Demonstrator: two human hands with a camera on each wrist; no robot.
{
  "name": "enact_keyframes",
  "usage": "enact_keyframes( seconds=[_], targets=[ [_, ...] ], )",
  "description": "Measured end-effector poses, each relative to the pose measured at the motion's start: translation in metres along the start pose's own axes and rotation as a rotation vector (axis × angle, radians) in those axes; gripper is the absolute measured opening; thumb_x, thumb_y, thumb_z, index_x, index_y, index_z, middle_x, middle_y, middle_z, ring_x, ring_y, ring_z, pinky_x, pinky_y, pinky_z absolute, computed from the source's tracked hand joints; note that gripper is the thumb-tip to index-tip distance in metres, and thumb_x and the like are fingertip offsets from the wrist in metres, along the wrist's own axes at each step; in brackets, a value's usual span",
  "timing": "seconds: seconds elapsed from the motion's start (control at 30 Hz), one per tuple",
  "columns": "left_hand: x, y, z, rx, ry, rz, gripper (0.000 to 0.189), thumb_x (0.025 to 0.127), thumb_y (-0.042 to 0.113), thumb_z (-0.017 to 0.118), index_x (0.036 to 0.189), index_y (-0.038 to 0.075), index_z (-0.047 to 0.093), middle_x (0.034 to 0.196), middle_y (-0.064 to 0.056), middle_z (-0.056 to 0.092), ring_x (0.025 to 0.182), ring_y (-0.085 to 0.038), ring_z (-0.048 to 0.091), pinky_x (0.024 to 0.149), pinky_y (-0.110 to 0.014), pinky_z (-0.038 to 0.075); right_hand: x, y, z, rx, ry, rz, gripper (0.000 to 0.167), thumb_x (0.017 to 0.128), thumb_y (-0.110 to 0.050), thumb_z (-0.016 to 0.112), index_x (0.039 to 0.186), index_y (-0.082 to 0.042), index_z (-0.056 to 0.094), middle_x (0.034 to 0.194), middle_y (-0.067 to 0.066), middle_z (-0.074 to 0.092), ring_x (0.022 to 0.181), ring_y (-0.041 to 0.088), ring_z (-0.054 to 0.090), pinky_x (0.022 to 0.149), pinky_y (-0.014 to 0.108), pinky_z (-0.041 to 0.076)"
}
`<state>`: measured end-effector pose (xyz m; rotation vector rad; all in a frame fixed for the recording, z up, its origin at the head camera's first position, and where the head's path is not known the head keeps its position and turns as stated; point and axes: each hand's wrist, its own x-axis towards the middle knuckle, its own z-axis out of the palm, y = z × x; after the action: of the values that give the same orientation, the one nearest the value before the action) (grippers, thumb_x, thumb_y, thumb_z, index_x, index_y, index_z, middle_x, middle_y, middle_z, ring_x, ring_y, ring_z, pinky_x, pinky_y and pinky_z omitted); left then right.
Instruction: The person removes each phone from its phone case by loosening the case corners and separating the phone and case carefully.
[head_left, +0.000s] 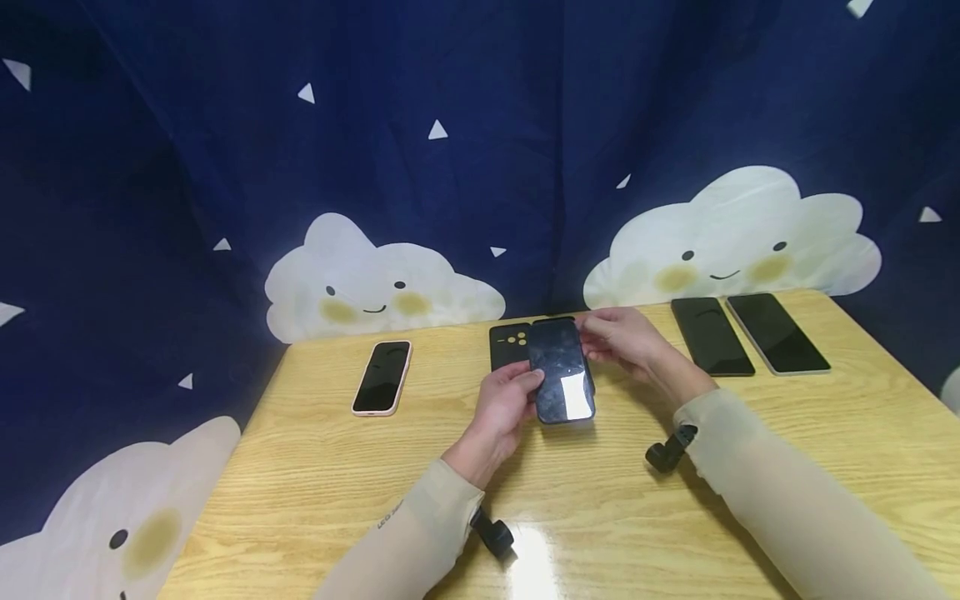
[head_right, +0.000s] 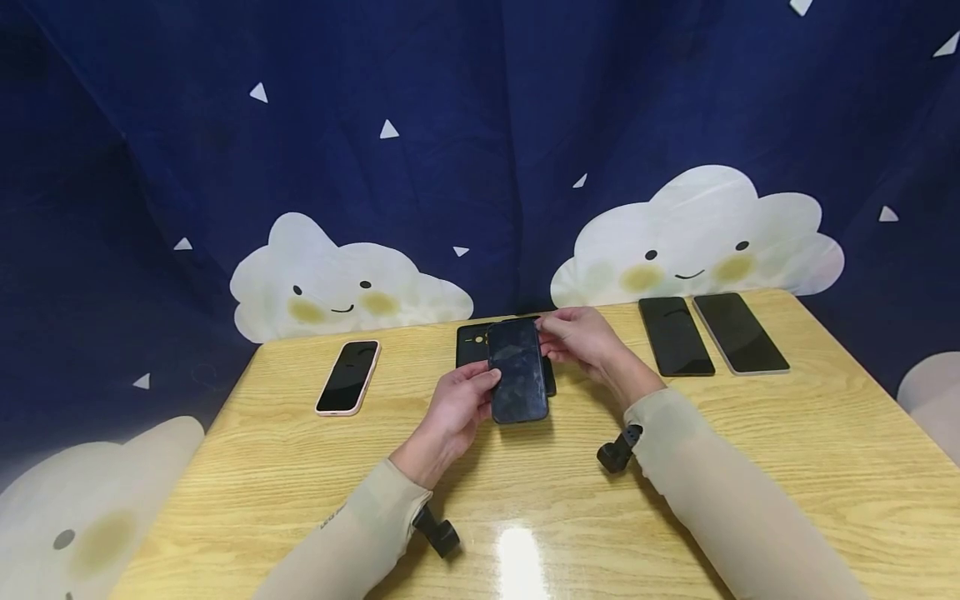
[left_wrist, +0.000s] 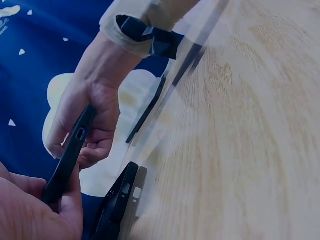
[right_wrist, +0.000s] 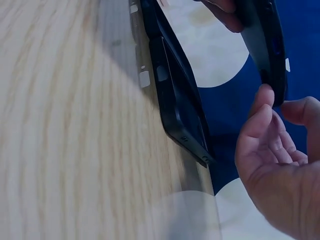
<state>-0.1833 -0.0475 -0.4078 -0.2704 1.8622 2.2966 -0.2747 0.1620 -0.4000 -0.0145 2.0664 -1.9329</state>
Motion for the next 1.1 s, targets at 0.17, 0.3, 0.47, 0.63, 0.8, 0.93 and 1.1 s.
enact_keyframes(
  seconds=[0.17, 0.3, 0.47, 0.63, 0.8, 0.93, 1.1],
  targets=[
    [0.002, -0.001, -0.001, -0.011, 0.008, 0.003, 0.027, 0.098, 0.007, 0.066, 0.122, -0.005, 0.068, 0.086, -0.003, 0.068, 0.073, -0.011, 0.062, 0.060, -0.022, 0.049, -0.008, -0.001, -0.001, -0.048, -0.033, -0.015, 0.037, 0.102, -0.013, 0.054, 0.129, 0.012, 0.058, 0.086, 0.002, 0.072, 0.073, 0.011, 0.069, 0.068, 0.023, 0.059],
    [0.002, 0.000, -0.002, -0.006, 0.015, 0.010, 0.028, 0.098, 0.007, 0.066, 0.123, -0.005, 0.067, 0.087, -0.003, 0.068, 0.073, -0.010, 0.061, 0.061, -0.022, 0.048, -0.018, -0.001, 0.000, -0.067, -0.061, -0.006, 0.040, 0.100, -0.011, 0.055, 0.132, 0.013, 0.057, 0.090, 0.005, 0.072, 0.076, 0.012, 0.070, 0.069, 0.024, 0.060],
    [0.003, 0.001, -0.002, -0.004, 0.019, 0.012, 0.029, 0.097, 0.007, 0.067, 0.124, -0.004, 0.068, 0.087, -0.002, 0.068, 0.074, -0.011, 0.061, 0.061, -0.022, 0.048, -0.035, 0.002, 0.001, -0.083, -0.101, 0.006, 0.041, 0.098, -0.008, 0.053, 0.131, 0.015, 0.056, 0.091, 0.009, 0.072, 0.076, 0.014, 0.071, 0.068, 0.025, 0.060],
    [0.004, 0.001, -0.003, 0.010, 0.021, 0.016, 0.031, 0.096, 0.007, 0.067, 0.125, -0.004, 0.067, 0.085, -0.001, 0.066, 0.074, -0.011, 0.059, 0.061, -0.021, 0.047, -0.050, 0.009, 0.002, -0.100, -0.149, 0.005, 0.039, 0.095, -0.005, 0.051, 0.128, 0.017, 0.056, 0.092, 0.012, 0.072, 0.077, 0.017, 0.072, 0.067, 0.027, 0.060],
    [0.003, 0.002, -0.003, 0.007, 0.010, 0.022, 0.032, 0.096, 0.008, 0.067, 0.125, -0.005, 0.066, 0.090, -0.003, 0.067, 0.076, -0.011, 0.060, 0.063, -0.022, 0.048, -0.065, 0.013, 0.005, -0.133, -0.173, 0.006, 0.040, 0.093, -0.004, 0.052, 0.126, 0.017, 0.056, 0.093, 0.015, 0.072, 0.078, 0.020, 0.073, 0.067, 0.029, 0.061],
    [0.003, 0.002, -0.003, 0.010, 0.015, 0.020, 0.030, 0.097, 0.008, 0.067, 0.124, -0.005, 0.066, 0.089, -0.003, 0.067, 0.076, -0.011, 0.060, 0.063, -0.023, 0.048, -0.076, 0.016, 0.007, -0.130, -0.204, 0.011, 0.042, 0.091, -0.002, 0.053, 0.129, 0.017, 0.052, 0.094, 0.015, 0.072, 0.080, 0.023, 0.074, 0.068, 0.031, 0.061],
    [0.004, 0.001, -0.003, -0.007, 0.015, 0.026, 0.032, 0.097, 0.007, 0.067, 0.126, -0.006, 0.065, 0.086, 0.001, 0.066, 0.072, -0.008, 0.059, 0.061, -0.022, 0.048, -0.087, 0.021, 0.010, -0.100, -0.235, 0.034, 0.048, 0.089, -0.001, 0.054, 0.133, 0.017, 0.047, 0.095, 0.017, 0.072, 0.084, 0.024, 0.075, 0.069, 0.031, 0.061]
  ],
)
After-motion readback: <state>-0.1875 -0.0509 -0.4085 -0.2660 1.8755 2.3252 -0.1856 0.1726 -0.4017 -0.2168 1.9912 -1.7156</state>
